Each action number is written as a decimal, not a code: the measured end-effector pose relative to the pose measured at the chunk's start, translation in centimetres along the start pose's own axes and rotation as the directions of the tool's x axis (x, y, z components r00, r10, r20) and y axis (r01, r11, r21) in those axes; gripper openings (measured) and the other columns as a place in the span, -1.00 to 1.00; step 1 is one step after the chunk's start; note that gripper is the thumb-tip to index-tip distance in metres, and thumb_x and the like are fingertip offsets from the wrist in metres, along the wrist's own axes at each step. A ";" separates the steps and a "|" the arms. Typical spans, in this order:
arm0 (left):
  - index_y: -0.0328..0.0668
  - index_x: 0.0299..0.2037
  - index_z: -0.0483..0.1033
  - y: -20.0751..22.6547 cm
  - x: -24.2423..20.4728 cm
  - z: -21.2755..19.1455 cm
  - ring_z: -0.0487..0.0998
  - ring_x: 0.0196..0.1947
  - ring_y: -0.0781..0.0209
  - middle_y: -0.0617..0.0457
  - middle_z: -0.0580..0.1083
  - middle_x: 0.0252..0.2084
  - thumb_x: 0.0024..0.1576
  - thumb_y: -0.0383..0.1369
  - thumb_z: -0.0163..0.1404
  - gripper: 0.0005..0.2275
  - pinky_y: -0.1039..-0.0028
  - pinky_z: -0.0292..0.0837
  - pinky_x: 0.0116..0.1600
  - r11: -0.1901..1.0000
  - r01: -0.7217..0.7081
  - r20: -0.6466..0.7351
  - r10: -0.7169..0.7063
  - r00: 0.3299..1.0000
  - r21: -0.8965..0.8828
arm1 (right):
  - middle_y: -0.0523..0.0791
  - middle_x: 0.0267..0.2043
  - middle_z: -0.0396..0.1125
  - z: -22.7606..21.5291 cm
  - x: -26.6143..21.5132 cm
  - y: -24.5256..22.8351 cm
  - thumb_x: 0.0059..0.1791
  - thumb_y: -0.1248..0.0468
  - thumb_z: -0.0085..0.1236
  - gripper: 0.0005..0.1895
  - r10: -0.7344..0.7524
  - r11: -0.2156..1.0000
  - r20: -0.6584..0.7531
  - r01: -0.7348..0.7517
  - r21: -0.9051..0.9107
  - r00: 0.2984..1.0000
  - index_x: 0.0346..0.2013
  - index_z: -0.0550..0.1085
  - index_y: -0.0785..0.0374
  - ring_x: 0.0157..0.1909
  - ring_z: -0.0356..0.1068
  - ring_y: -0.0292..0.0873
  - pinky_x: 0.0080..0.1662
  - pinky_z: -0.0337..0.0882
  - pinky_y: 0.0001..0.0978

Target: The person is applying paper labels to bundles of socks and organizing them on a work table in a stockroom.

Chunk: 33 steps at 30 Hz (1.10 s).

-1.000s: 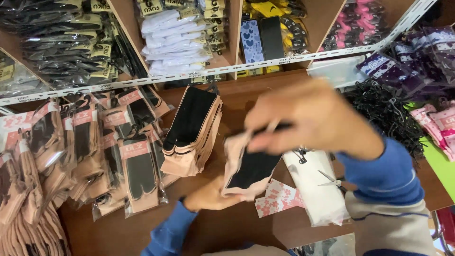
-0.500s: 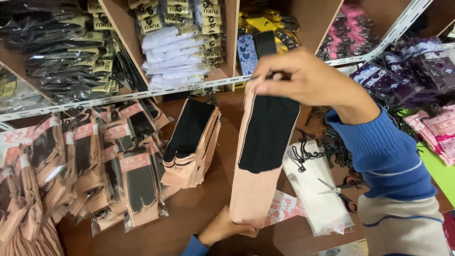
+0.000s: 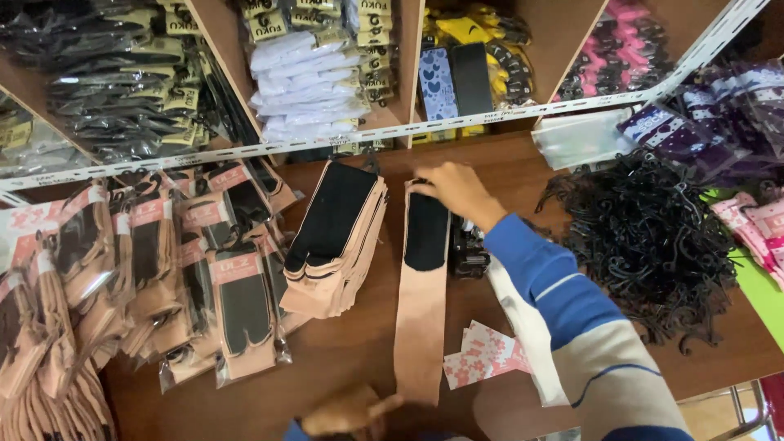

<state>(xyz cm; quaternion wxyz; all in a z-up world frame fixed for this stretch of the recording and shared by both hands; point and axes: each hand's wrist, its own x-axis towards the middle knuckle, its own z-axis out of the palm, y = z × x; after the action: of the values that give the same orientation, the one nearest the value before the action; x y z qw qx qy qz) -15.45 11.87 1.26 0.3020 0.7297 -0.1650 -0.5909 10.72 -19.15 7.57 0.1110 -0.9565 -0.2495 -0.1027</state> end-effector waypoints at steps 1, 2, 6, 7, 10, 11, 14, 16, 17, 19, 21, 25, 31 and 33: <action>-0.01 -0.47 0.63 0.3 0.1 -1.2 0.60 -0.49 0.44 0.23 0.63 -0.37 0.39 0.19 -0.29 -0.38 0.74 0.51 -0.07 1.000 0.003 0.004 -0.003 1.000 -0.006 | -0.01 -0.49 0.48 0.8 -0.3 -0.1 0.03 -0.08 0.17 -0.57 0.000 1.000 0.006 0.000 0.005 1.000 0.00 0.57 0.14 -0.45 0.50 0.02 -0.36 0.53 0.02; -0.10 -0.51 0.56 0.6 0.1 -2.5 0.56 -0.56 0.41 0.13 0.58 -0.46 0.40 0.08 -0.20 -0.45 0.74 0.42 -0.28 0.980 -0.186 0.029 0.188 0.982 -0.066 | -0.03 -0.33 0.50 1.6 -0.5 -0.2 0.04 -0.06 0.17 -0.60 0.023 1.000 -0.016 -0.022 0.015 1.000 -0.03 0.57 0.16 -0.33 0.51 0.04 -0.41 0.48 0.00; 0.03 -0.31 0.55 8.3 0.8 -6.5 0.51 -0.32 0.38 0.18 0.58 -0.26 0.29 0.13 -0.35 -0.51 0.46 0.42 -0.09 0.733 -0.626 -0.269 0.567 0.778 -0.267 | -0.09 -0.28 0.50 0.9 -1.6 -0.8 0.06 -0.04 0.18 -0.67 0.031 0.999 -0.078 -0.028 0.040 0.996 -0.15 0.52 0.16 -0.32 0.49 0.05 -0.50 0.36 -0.05; 0.03 -0.31 0.55 8.6 4.2 -7.4 0.51 -0.32 0.38 0.18 0.58 -0.26 0.29 0.13 -0.35 -0.51 0.46 0.42 -0.09 0.733 -0.626 -0.261 0.570 0.779 -0.266 | -0.09 -0.28 0.50 -0.1 -2.4 -1.9 0.06 -0.04 0.18 -0.67 0.039 0.999 -0.078 -0.036 0.038 0.996 -0.15 0.52 0.16 -0.32 0.49 0.05 -0.50 0.36 -0.05; -0.21 0.45 0.24 8.8 12.2 -9.9 0.35 0.39 0.01 -0.19 0.30 0.44 0.24 0.34 -0.64 -0.14 0.26 0.29 0.41 0.520 -0.513 -0.423 0.290 0.858 -0.683 | -0.18 -0.30 0.52 -1.7 -6.8 -5.0 0.00 -0.05 0.23 -0.76 0.127 0.987 -0.105 -0.115 0.115 0.986 -0.23 0.51 -0.02 -0.20 0.55 -0.01 -0.20 0.53 -0.13; -0.39 0.47 0.02 8.2 13.3 -10.5 0.31 0.41 -0.14 -0.38 0.21 0.44 0.19 0.39 -0.64 -0.05 0.18 0.25 0.44 0.426 -0.465 -0.403 0.232 0.885 -0.776 | -0.25 -0.30 0.52 -1.4 -9.6 -6.0 -0.10 -0.02 0.34 -0.74 0.192 0.945 -0.026 -0.177 0.274 0.981 -0.20 0.51 -0.10 -0.18 0.56 -0.09 -0.19 0.54 -0.20; -0.37 0.53 -0.22 13.9 6.1 -10.6 0.11 0.49 -0.21 -0.34 -0.01 0.52 0.06 0.50 -0.53 0.08 0.04 0.03 0.52 0.342 -0.350 -0.358 0.041 0.933 -0.872 | -0.30 -0.31 0.57 -0.7 -18.2 -11.6 -0.18 0.12 0.41 -0.66 0.162 0.824 0.170 -0.228 0.518 0.972 -0.15 0.52 -0.16 -0.18 0.60 -0.14 -0.16 0.56 -0.26; -0.16 0.56 -0.25 15.9 3.9 -10.0 -0.05 0.57 -0.14 -0.12 -0.14 0.61 -0.03 0.55 -0.40 0.11 -0.01 -0.16 0.58 0.368 -0.292 -0.344 -0.085 0.935 -0.883 | -0.28 -0.31 0.62 -0.3 -22.1 -14.1 -0.15 0.23 0.37 -0.66 0.075 0.763 0.249 -0.216 0.609 0.966 -0.12 0.52 -0.13 -0.19 0.63 -0.11 -0.14 0.57 -0.26; -0.18 0.55 -0.16 14.2 6.0 -10.0 -0.07 0.57 -0.11 -0.11 -0.15 0.61 0.07 0.39 -0.22 -0.01 0.04 -0.23 0.60 0.453 -0.316 -0.408 -0.121 0.905 -0.834 | -0.14 -0.22 0.59 0.2 -23.4 -14.8 -0.12 0.34 0.24 -0.66 0.005 0.785 0.276 -0.175 0.594 0.961 -0.07 0.53 -0.03 -0.15 0.60 0.01 -0.11 0.57 -0.17; -0.20 0.53 -0.07 10.2 11.1 -9.5 -0.09 0.57 -0.08 -0.09 -0.15 0.61 0.16 0.22 -0.03 -0.12 0.09 -0.29 0.63 0.536 -0.329 -0.472 -0.151 0.869 -0.778 | 0.00 -0.14 0.57 -0.4 -24.9 -16.0 -0.08 0.45 0.12 -0.64 -0.063 0.802 0.303 -0.132 0.582 0.951 -0.02 0.53 0.06 -0.10 0.56 0.13 -0.08 0.56 -0.07; -0.23 0.42 0.27 5.6 17.1 -8.7 0.49 0.25 -0.11 -0.24 0.37 0.36 0.19 -0.22 0.24 -0.38 0.13 0.50 0.25 0.523 -0.433 -0.504 0.008 0.863 -0.734 | -0.31 -0.24 0.55 -2.5 -25.2 -17.0 0.04 0.04 0.18 -0.93 0.046 0.860 0.552 -0.314 0.402 0.833 -0.28 0.51 -0.14 -0.14 0.58 -0.16 -0.14 0.57 -0.27; -0.23 0.37 0.37 3.8 18.6 -8.9 0.56 0.17 0.00 -0.20 0.40 0.33 0.22 -0.29 0.20 -0.48 0.17 0.58 0.15 0.513 -0.453 -0.509 0.036 0.860 -0.729 | -0.01 -0.25 0.60 -2.9 -26.2 -6.1 -0.08 0.32 0.10 -0.85 0.186 0.597 0.483 -0.489 0.636 0.855 -0.24 0.53 0.17 -0.13 0.58 0.06 -0.14 0.53 0.00; -0.22 0.19 0.55 3.1 18.5 -8.7 0.69 -0.09 0.03 -0.21 0.60 0.05 0.18 -0.33 0.22 -0.62 0.25 0.68 -0.06 0.434 -0.520 -0.561 0.042 0.827 -0.735 | -0.15 -0.29 0.58 0.6 -29.0 8.4 0.01 -0.05 0.16 -0.68 0.831 0.553 0.104 -0.832 -0.054 0.546 -0.01 0.47 -0.04 -0.14 0.61 -0.05 -0.06 0.60 -0.22; -0.35 0.20 0.51 3.3 17.6 -8.4 0.67 -0.05 -0.04 -0.29 0.57 0.08 0.19 -0.35 0.20 -0.61 0.19 0.65 0.00 0.394 -0.531 -0.568 0.027 0.823 -0.751 | 0.10 -0.30 0.56 -0.1 -27.9 7.0 0.00 0.09 0.25 -0.68 0.860 0.473 0.133 -0.868 0.152 0.492 -0.05 0.53 0.19 -0.16 0.58 0.18 -0.17 0.58 -0.08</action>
<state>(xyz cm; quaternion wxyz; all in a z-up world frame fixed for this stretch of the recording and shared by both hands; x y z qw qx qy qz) -2.65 0.88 -9.01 0.7652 0.5392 0.1225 -0.3297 -9.61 -37.81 -0.48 0.2378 -0.9371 0.2552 0.0109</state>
